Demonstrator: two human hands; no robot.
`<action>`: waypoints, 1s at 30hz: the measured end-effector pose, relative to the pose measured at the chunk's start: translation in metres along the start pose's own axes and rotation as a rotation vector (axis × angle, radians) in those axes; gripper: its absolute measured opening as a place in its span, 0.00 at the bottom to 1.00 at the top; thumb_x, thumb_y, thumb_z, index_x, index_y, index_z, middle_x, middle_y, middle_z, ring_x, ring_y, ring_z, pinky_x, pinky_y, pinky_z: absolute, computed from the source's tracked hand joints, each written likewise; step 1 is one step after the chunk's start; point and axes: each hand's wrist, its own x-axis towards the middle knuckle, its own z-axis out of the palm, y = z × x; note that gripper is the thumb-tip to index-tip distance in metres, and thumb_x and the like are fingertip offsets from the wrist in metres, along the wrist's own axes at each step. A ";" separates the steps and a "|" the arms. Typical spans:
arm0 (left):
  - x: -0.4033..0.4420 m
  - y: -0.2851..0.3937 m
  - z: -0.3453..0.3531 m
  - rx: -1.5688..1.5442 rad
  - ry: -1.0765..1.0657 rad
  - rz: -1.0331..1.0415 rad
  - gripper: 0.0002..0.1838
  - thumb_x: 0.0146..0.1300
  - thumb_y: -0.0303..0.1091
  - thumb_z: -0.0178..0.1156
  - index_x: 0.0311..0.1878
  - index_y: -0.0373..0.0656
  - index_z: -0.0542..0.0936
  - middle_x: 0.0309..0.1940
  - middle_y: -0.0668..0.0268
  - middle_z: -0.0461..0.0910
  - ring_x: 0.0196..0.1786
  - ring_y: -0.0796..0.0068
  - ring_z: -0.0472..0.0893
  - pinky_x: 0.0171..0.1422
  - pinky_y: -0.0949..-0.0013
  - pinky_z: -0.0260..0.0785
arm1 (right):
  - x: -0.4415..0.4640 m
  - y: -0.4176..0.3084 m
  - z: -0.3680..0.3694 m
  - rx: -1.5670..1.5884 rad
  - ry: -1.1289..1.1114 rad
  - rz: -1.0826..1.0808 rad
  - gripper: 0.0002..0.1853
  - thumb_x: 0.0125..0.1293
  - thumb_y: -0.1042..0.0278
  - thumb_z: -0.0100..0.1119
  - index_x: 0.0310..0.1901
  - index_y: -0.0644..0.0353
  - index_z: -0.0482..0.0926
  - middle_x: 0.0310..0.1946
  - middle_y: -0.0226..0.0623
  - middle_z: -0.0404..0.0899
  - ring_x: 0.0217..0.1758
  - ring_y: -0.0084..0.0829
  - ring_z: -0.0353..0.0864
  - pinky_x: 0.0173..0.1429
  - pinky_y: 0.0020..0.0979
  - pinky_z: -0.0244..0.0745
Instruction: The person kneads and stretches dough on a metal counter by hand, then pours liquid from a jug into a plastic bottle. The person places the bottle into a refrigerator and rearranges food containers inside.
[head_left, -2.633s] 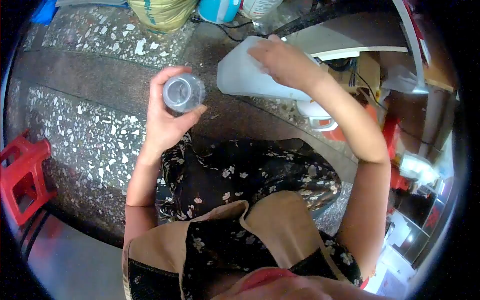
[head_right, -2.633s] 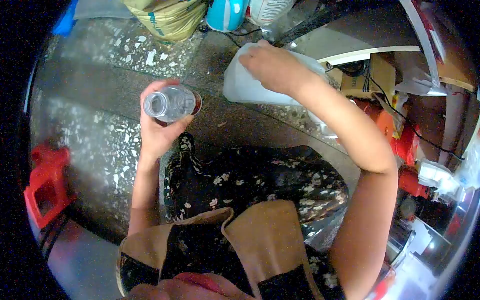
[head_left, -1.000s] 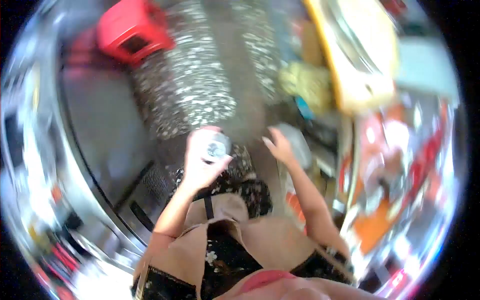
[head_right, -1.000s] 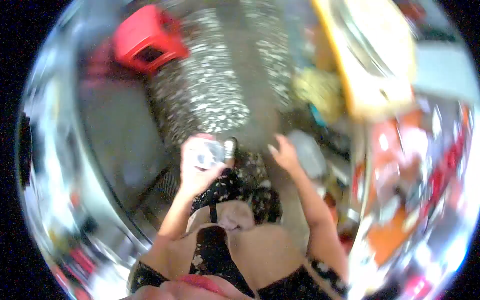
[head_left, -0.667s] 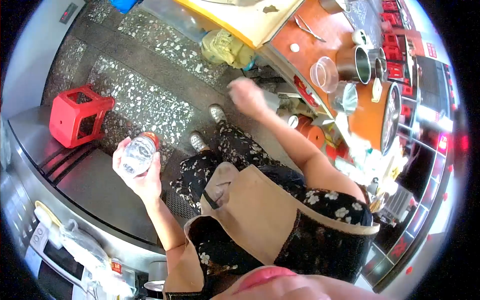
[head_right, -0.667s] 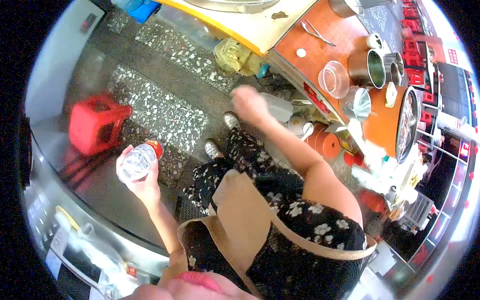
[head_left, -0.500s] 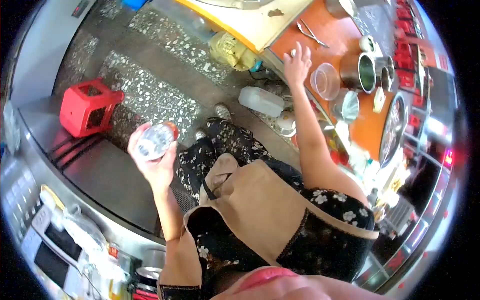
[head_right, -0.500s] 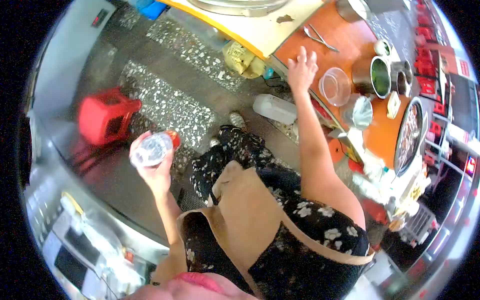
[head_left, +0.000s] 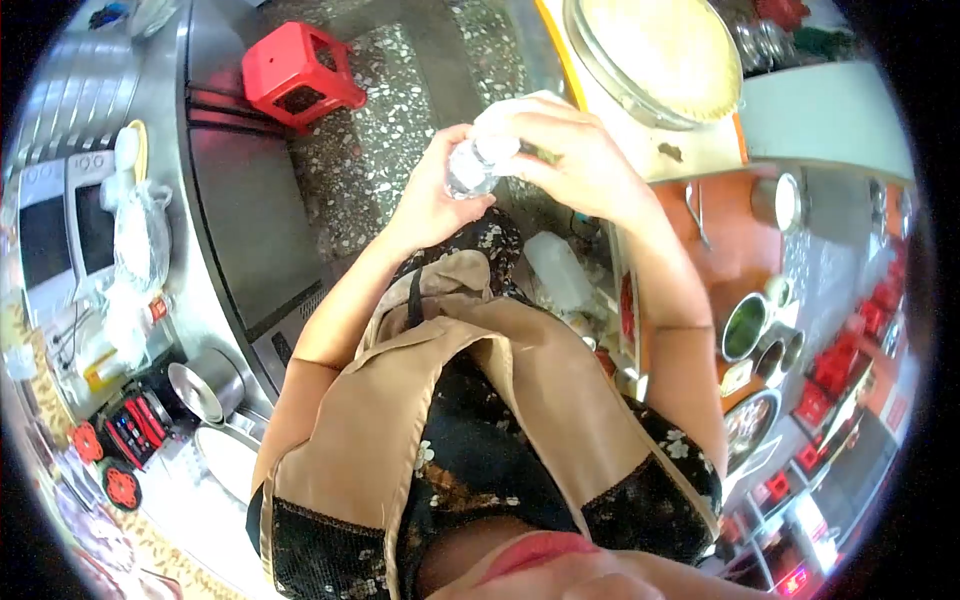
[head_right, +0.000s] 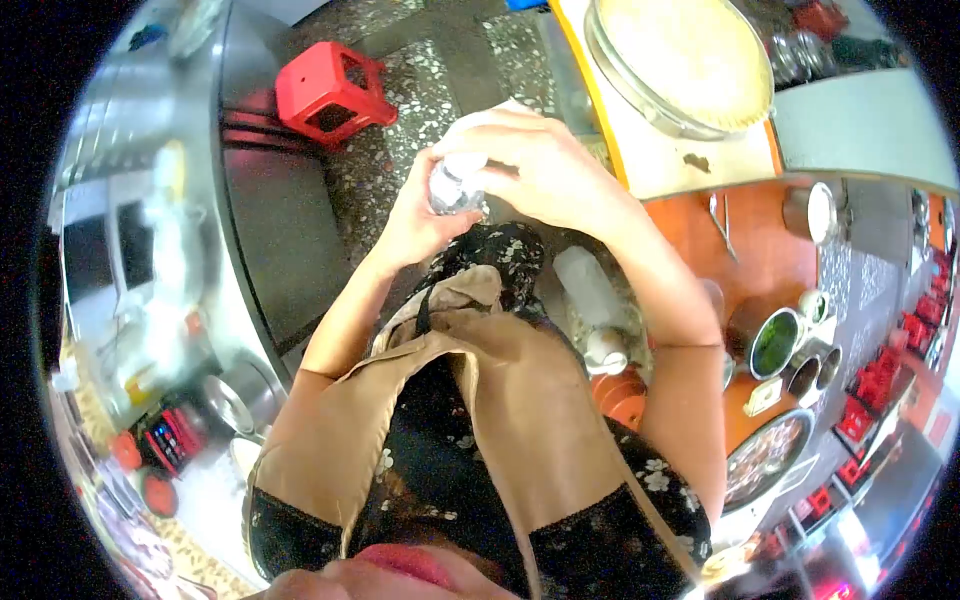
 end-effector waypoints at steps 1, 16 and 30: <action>0.001 0.003 -0.004 0.101 0.022 0.024 0.35 0.43 0.23 0.65 0.57 0.40 0.61 0.47 0.63 0.69 0.51 0.74 0.69 0.57 0.70 0.62 | 0.009 -0.003 0.001 -0.004 -0.131 -0.044 0.17 0.49 0.78 0.59 0.44 0.60 0.76 0.40 0.39 0.77 0.45 0.41 0.76 0.50 0.34 0.71; 0.052 -0.020 -0.162 0.184 0.154 -0.033 0.36 0.39 0.25 0.64 0.56 0.43 0.63 0.47 0.55 0.70 0.52 0.60 0.72 0.56 0.65 0.64 | 0.222 0.025 0.054 -0.189 -0.605 -0.264 0.15 0.51 0.68 0.60 0.41 0.61 0.75 0.31 0.43 0.75 0.34 0.44 0.77 0.40 0.38 0.72; 0.161 -0.057 -0.340 0.455 0.599 -0.012 0.33 0.38 0.24 0.63 0.54 0.43 0.65 0.46 0.55 0.69 0.53 0.52 0.68 0.56 0.57 0.60 | 0.432 0.097 0.147 -0.259 -0.513 -0.131 0.13 0.49 0.62 0.63 0.31 0.62 0.73 0.27 0.42 0.75 0.27 0.42 0.76 0.31 0.37 0.72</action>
